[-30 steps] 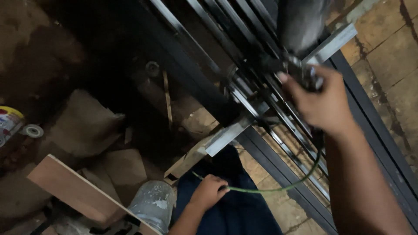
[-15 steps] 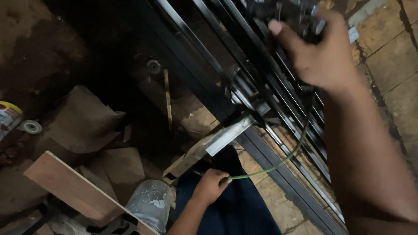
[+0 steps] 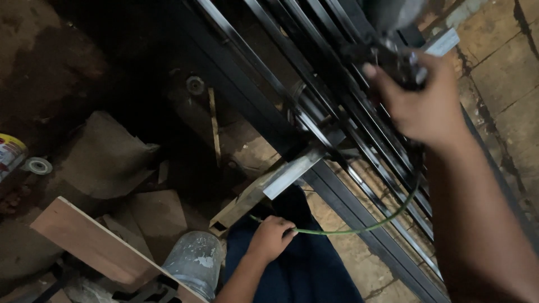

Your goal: Spray painting a bundle of rectangular metal bars using a pneumatic spray gun in a workshop.

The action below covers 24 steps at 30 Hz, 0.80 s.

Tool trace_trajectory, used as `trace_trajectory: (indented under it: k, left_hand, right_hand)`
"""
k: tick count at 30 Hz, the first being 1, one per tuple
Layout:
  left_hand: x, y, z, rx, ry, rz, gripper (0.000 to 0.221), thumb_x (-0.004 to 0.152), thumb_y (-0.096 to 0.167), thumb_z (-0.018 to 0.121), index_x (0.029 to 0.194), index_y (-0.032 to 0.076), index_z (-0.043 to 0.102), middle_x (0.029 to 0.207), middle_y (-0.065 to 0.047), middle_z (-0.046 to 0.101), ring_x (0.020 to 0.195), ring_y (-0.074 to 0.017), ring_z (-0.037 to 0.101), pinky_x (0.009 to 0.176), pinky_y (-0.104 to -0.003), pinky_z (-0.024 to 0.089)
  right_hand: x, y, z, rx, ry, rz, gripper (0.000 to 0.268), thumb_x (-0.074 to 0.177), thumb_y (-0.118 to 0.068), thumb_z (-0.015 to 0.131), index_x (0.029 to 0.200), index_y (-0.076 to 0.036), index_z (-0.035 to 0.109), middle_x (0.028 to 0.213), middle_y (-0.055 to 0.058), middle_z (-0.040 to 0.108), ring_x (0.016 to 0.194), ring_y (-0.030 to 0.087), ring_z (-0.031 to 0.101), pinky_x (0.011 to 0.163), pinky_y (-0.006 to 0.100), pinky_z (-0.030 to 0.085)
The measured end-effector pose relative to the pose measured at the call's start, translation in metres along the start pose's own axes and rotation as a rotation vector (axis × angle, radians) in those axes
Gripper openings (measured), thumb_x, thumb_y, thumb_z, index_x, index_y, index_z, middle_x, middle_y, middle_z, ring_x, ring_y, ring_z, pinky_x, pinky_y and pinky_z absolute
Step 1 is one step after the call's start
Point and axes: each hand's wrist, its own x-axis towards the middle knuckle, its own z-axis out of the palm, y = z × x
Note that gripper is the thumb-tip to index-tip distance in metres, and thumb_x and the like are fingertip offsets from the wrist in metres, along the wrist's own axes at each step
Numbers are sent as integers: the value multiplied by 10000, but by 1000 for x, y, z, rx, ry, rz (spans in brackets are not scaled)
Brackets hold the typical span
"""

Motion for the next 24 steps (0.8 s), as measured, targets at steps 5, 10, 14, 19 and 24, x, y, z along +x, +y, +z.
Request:
trace_trajectory:
  k: [5, 10, 14, 19, 24]
  left_hand:
    - [-3, 0, -4, 74, -116, 22, 251, 1015, 303, 622, 1157, 150, 759, 1042, -57, 706, 1041, -290, 569, 882, -453, 490]
    - [-2, -5, 4, 65, -153, 39, 228, 1001, 293, 645, 1150, 168, 764, 1043, -55, 698, 1059, -288, 563, 921, -451, 468]
    - [4, -3, 9, 130, -294, 24, 222, 1016, 282, 636, 1156, 150, 745, 1071, -97, 682, 1112, -317, 536, 929, -470, 483]
    - [5, -5, 23, 165, -304, 70, 198, 1011, 267, 641, 1134, 165, 759, 1047, -86, 685, 1071, -324, 543, 1008, -488, 432]
    - [8, 0, 24, 174, -346, 35, 219, 1028, 286, 628, 1172, 165, 740, 1085, -82, 680, 1112, -303, 511, 942, -448, 470]
  right_hand:
    - [-37, 15, -5, 69, 16, 265, 186, 1076, -198, 691, 985, -42, 648, 712, 64, 623, 508, 152, 569, 403, 288, 441]
    - [-73, 33, -17, 7, -2, 316, 203, 1046, -254, 661, 959, -71, 676, 764, 53, 663, 559, 157, 571, 502, 293, 439]
    - [-99, 52, -28, -3, -19, 446, 195, 1040, -277, 647, 995, -87, 655, 644, 56, 571, 493, 187, 548, 470, 316, 442]
    - [-111, 72, -34, 43, 9, 435, 206, 1039, -265, 656, 925, -95, 634, 692, 44, 599, 596, 179, 568, 605, 334, 446]
    - [-103, 78, -32, 139, -38, 367, 284, 1031, -251, 647, 799, -92, 601, 640, 57, 641, 523, 178, 630, 529, 314, 514]
